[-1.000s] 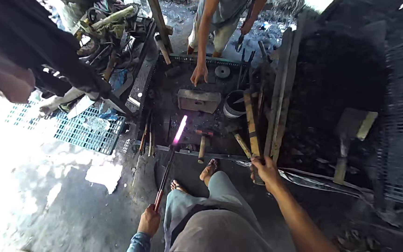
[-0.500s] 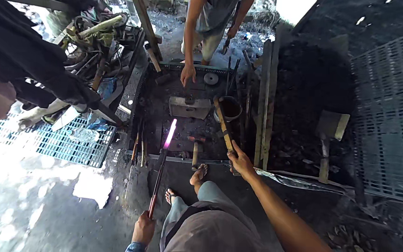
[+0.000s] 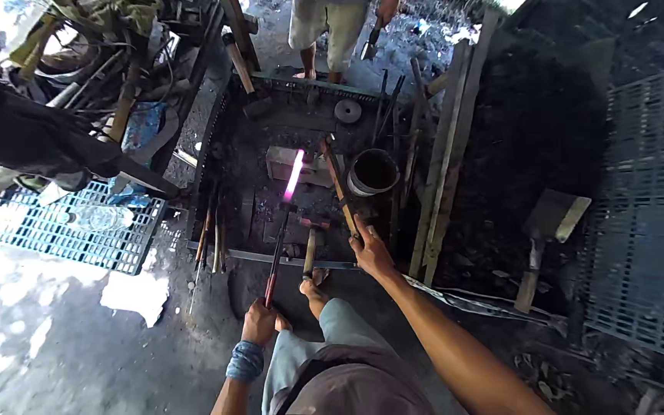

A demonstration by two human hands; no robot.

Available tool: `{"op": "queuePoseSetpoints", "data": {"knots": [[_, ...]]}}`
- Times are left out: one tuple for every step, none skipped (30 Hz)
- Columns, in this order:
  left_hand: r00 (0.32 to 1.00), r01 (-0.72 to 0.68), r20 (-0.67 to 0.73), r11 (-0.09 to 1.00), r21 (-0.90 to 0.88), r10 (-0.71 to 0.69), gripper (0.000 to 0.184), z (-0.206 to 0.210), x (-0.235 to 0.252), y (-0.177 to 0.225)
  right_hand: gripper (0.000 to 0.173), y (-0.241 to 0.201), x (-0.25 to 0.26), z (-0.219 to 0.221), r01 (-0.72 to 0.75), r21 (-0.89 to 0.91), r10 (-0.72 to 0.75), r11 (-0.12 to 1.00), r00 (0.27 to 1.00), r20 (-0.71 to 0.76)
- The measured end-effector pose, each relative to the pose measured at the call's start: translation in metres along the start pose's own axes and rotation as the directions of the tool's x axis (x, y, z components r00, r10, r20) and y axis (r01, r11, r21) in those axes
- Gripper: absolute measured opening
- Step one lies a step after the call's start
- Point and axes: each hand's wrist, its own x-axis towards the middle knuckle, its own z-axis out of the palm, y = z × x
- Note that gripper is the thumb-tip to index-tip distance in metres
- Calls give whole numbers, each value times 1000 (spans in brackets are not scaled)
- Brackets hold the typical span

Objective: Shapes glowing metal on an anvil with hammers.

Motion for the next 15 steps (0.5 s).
{"op": "queuePoseSetpoints", "data": {"knots": [[1000, 1, 2, 1000, 2, -1, 29, 2, 5, 4, 64, 2, 1, -2, 9, -3, -9, 1000, 1000, 1], [1000, 6, 8, 1000, 9, -6, 29, 3, 10, 7, 64, 3, 2, -4, 19, -6, -19, 1000, 1000, 0], [1000, 12, 16, 1000, 14, -12, 30, 4, 13, 11, 63, 3, 3, -6, 29, -11, -29, 1000, 1000, 0], [1000, 19, 21, 1000, 20, -20, 31, 5, 17, 13, 63, 3, 5, -7, 34, -14, -34, 999, 999, 1], [999, 23, 24, 999, 23, -23, 31, 6, 19, 15, 63, 2, 8, -8, 33, -13, -33, 999, 999, -3], [999, 25, 22, 999, 24, -25, 32, 7, 21, 15, 63, 1, 10, -9, 28, -10, -28, 1000, 1000, -3], [999, 25, 20, 999, 20, -26, 31, 7, 21, 15, 63, 0, 11, -9, 24, -7, -24, 1000, 1000, 0], [1000, 24, 16, 1000, 19, -25, 31, 8, 22, 15, 63, -1, 13, -9, 24, -4, -24, 1000, 1000, 3], [1000, 23, 14, 1000, 21, -23, 31, 8, 22, 14, 63, -2, 15, -10, 26, 0, -26, 1000, 1000, 7], [1000, 23, 12, 999, 26, -23, 31, 8, 22, 14, 63, -3, 16, -10, 30, 5, -30, 1000, 999, 11], [1000, 21, 11, 999, 28, -21, 31, 8, 22, 14, 62, -5, 17, -10, 34, 4, -34, 999, 999, 12], [1000, 18, 6, 999, 33, -19, 30, 9, 23, 13, 62, -7, 19, -10, 37, -3, -37, 999, 999, 15], [1000, 16, 3, 999, 36, -16, 30, 9, 23, 13, 62, -8, 20, -10, 39, -10, -39, 999, 999, 17], [1000, 15, 2, 999, 36, -15, 30, 10, 24, 12, 62, -9, 21, -9, 39, -16, -38, 999, 999, 16], [1000, 15, 2, 999, 37, -15, 30, 10, 25, 11, 63, -10, 22, -9, 39, -22, -39, 999, 999, 13]]}}
